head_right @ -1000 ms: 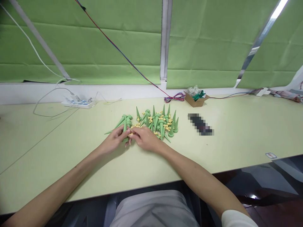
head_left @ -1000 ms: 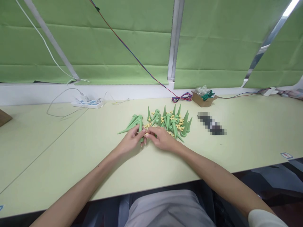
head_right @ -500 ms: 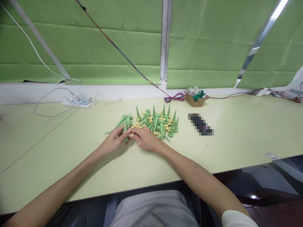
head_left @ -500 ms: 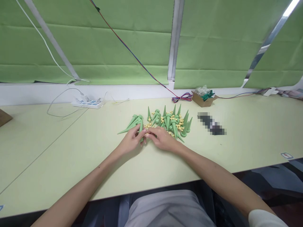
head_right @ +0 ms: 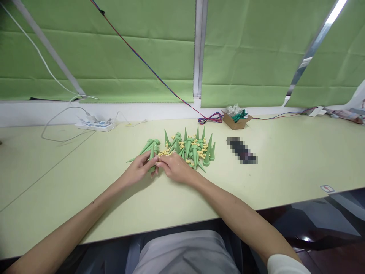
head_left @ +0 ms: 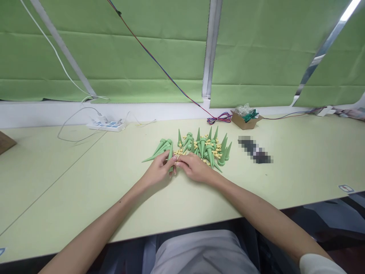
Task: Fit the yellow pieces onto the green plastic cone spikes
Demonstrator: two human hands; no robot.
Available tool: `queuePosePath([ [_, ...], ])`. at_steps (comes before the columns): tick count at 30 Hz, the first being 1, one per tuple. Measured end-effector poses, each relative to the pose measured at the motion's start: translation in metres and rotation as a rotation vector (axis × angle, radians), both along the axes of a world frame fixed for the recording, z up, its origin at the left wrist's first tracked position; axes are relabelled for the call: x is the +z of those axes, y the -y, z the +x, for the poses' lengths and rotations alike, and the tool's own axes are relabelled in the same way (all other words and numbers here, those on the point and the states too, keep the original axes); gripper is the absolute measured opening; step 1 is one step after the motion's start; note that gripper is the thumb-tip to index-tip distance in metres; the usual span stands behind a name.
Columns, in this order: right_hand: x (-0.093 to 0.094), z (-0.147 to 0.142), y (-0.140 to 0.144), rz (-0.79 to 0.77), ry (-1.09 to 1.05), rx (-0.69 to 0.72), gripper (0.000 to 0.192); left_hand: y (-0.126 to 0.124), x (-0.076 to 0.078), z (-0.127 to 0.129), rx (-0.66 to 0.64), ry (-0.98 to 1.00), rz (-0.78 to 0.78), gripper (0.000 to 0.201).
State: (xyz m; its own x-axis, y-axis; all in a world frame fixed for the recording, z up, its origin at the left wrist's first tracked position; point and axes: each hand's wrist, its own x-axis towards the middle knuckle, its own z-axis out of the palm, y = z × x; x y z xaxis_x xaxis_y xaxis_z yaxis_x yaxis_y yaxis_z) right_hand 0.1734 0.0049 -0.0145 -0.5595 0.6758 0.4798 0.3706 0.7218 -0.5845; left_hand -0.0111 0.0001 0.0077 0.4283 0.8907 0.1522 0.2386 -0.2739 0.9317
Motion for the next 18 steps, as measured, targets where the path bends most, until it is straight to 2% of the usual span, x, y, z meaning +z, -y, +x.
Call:
queuePosePath([
  [4,-0.0004,-0.0006,-0.0008,0.007,-0.013,-0.021,0.033,-0.0011,0.0001,-0.0004,0.02,0.025,-0.039,0.038],
  [7,-0.0005,-0.0005,-0.002,-0.011,-0.049,-0.138,0.039,-0.0036,-0.0008,-0.0007,0.036,0.06,-0.063,0.04],
  [10,0.0005,0.0001,-0.002,-0.035,-0.117,-0.228,0.036,-0.0047,-0.0019,-0.0001,0.041,0.075,-0.07,0.041],
  [14,0.0023,0.0005,-0.0002,-0.059,-0.173,-0.237,0.031,-0.002,-0.0032,0.0025,0.061,0.031,-0.079,0.041],
  [18,0.002,-0.0003,0.0007,-0.075,-0.231,-0.248,0.024,0.0007,-0.0054,0.0035,0.071,-0.072,-0.019,0.037],
])
